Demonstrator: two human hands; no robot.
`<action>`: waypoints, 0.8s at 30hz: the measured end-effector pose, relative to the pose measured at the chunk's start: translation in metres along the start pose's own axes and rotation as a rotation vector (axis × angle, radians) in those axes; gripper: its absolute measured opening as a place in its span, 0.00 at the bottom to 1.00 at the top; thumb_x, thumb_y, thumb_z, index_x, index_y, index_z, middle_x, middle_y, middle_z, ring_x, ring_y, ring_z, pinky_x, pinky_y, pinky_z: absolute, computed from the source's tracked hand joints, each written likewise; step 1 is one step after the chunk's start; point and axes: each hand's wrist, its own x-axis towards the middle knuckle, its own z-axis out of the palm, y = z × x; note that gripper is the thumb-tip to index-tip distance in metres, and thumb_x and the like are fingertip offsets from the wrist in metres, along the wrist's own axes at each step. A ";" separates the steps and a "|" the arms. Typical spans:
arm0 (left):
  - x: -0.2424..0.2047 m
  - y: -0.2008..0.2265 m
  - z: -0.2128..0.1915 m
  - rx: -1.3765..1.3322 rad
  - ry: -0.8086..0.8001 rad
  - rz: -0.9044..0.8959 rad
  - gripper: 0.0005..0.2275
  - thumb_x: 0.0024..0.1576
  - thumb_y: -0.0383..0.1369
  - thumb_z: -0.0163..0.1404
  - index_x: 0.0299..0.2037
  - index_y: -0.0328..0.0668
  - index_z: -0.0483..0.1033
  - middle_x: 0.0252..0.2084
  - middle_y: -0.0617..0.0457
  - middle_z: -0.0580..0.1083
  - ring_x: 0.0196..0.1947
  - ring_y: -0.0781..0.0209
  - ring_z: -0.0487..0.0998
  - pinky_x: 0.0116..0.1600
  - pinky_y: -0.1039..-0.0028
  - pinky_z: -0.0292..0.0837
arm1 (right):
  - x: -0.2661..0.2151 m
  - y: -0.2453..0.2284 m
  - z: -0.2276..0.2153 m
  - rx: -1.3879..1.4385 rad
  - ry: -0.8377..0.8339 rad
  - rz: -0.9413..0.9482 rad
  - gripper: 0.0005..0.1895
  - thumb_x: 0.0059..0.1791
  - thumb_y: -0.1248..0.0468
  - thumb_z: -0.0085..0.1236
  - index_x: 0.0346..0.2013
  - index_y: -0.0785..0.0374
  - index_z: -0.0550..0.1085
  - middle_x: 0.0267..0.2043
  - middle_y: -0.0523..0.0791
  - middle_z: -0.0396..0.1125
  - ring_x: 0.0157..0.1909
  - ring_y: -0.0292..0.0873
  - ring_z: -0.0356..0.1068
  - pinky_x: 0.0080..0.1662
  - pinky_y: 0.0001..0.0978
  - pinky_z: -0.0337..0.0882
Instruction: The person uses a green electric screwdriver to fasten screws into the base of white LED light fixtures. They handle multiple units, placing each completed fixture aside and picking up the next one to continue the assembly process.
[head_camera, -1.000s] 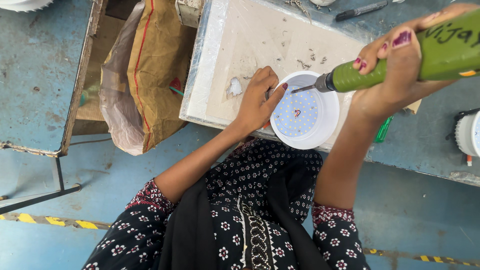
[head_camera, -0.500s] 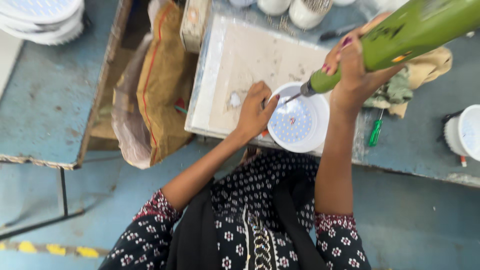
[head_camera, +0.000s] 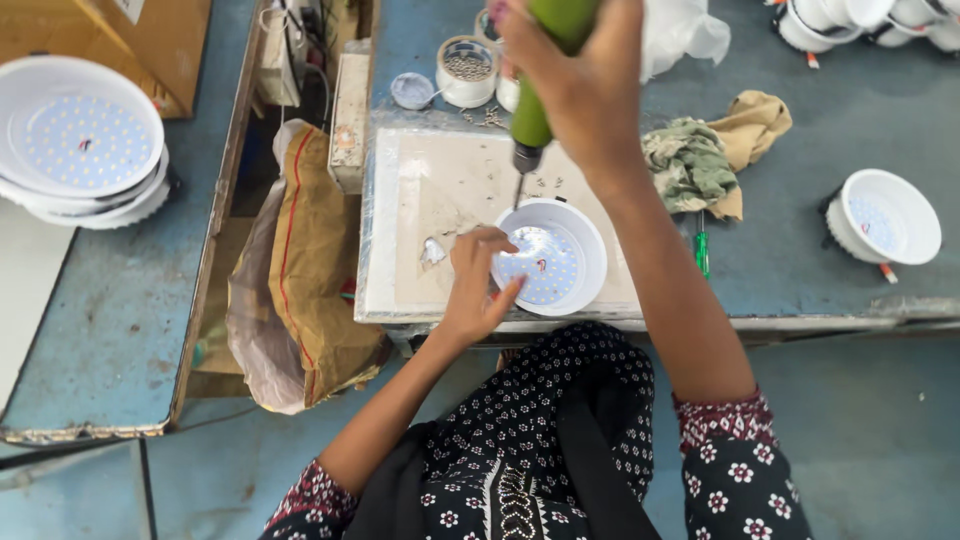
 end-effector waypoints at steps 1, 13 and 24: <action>0.000 0.006 -0.004 0.045 -0.083 0.045 0.17 0.57 0.40 0.56 0.50 0.38 0.72 0.58 0.44 0.66 0.61 0.43 0.64 0.66 0.55 0.53 | 0.001 -0.013 0.002 -0.251 -0.031 -0.183 0.12 0.57 0.69 0.64 0.45 0.69 0.67 0.39 0.49 0.68 0.35 0.44 0.71 0.41 0.36 0.73; 0.012 0.018 0.007 0.169 -0.236 0.155 0.14 0.48 0.43 0.65 0.34 0.43 0.78 0.53 0.53 0.74 0.61 0.53 0.66 0.68 0.51 0.48 | -0.100 -0.190 0.024 -1.340 -0.752 -0.602 0.14 0.56 0.61 0.55 0.54 0.63 0.68 0.39 0.49 0.67 0.42 0.48 0.73 0.46 0.39 0.74; 0.048 0.017 -0.010 -0.984 0.237 -0.664 0.20 0.62 0.52 0.57 0.44 0.42 0.74 0.43 0.55 0.72 0.47 0.65 0.72 0.56 0.69 0.72 | -0.131 -0.242 0.013 -1.506 -0.819 -0.422 0.22 0.55 0.50 0.44 0.59 0.56 0.73 0.35 0.51 0.73 0.38 0.50 0.77 0.42 0.43 0.77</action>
